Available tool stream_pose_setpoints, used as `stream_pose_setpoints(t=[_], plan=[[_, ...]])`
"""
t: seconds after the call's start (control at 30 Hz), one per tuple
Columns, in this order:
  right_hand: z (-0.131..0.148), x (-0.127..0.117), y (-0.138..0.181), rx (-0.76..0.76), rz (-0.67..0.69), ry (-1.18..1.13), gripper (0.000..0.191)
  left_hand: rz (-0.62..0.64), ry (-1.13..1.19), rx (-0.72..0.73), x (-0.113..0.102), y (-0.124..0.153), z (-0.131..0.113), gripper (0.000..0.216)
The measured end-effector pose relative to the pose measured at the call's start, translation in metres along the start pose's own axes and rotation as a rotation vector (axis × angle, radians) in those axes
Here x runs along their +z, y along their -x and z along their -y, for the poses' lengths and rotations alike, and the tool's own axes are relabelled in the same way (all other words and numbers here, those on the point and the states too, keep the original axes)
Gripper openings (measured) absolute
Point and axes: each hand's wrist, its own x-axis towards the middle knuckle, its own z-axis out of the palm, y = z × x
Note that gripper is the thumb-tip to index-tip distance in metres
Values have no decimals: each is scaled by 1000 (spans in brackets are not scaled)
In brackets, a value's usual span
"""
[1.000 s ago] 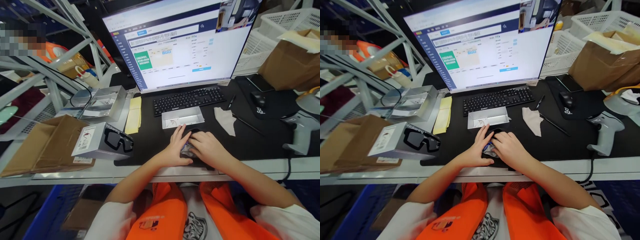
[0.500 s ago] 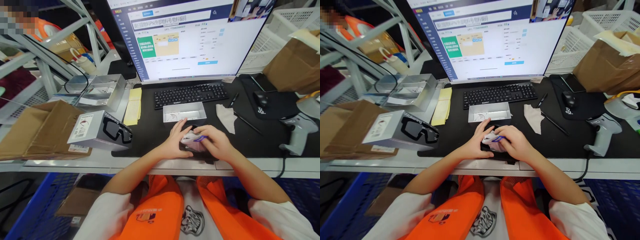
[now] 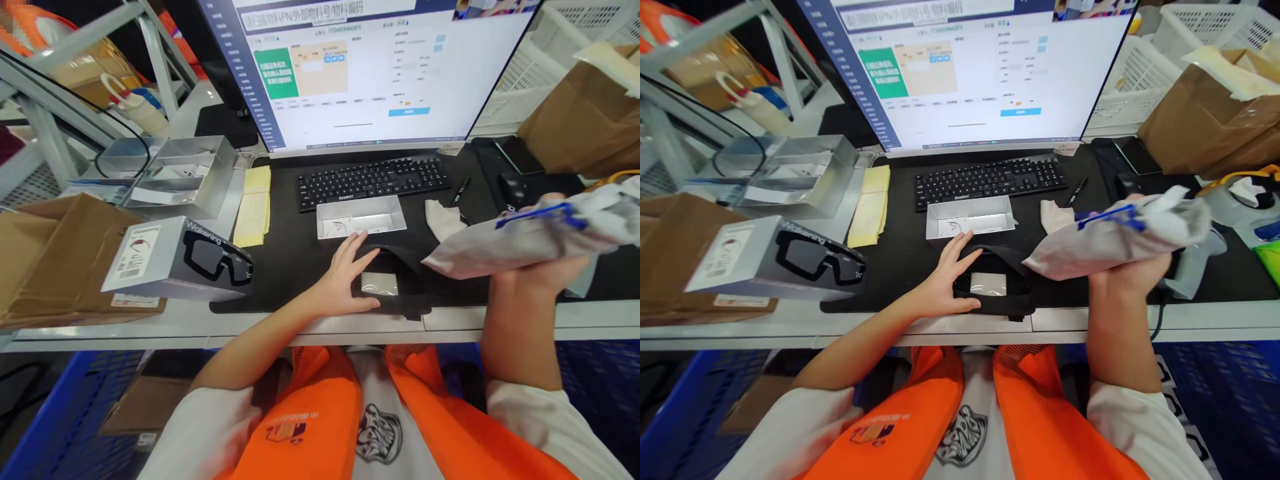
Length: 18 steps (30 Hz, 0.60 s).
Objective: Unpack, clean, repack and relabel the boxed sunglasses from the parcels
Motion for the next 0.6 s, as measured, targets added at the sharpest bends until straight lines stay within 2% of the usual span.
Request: stream_pose_setpoints(t=[0.13, 0.2, 0.27, 0.37, 0.4, 0.47, 0.53, 0.6], plan=[[-1, -30, -39, -418, -32, 115, 16, 102, -163, 127, -12, 1, -16, 56], [-8, -36, -46, -561, -33, 253, 17, 174, -264, 172, -16, 2, -25, 48], [-16, -35, -46, -564, -55, 389, 10, 214, -346, 172, -17, 4, -32, 44], [-26, -30, -42, -515, -71, 482, 8, 222, -382, 170, -14, 7, -37, 21], [-29, -29, -41, -508, -65, 489, 8, 203, -357, 187, -14, 7, -37, 16], [-34, -31, -41, -506, -66, 498, 8, 109, -262, 220, -22, 7, -36, 20], [-39, -35, -44, -485, -74, 508, 7, -43, -158, 216, -40, 5, -37, 27], [-44, -39, -47, -444, -84, 491, 6, -197, -125, 153, -66, -1, -38, 29]])
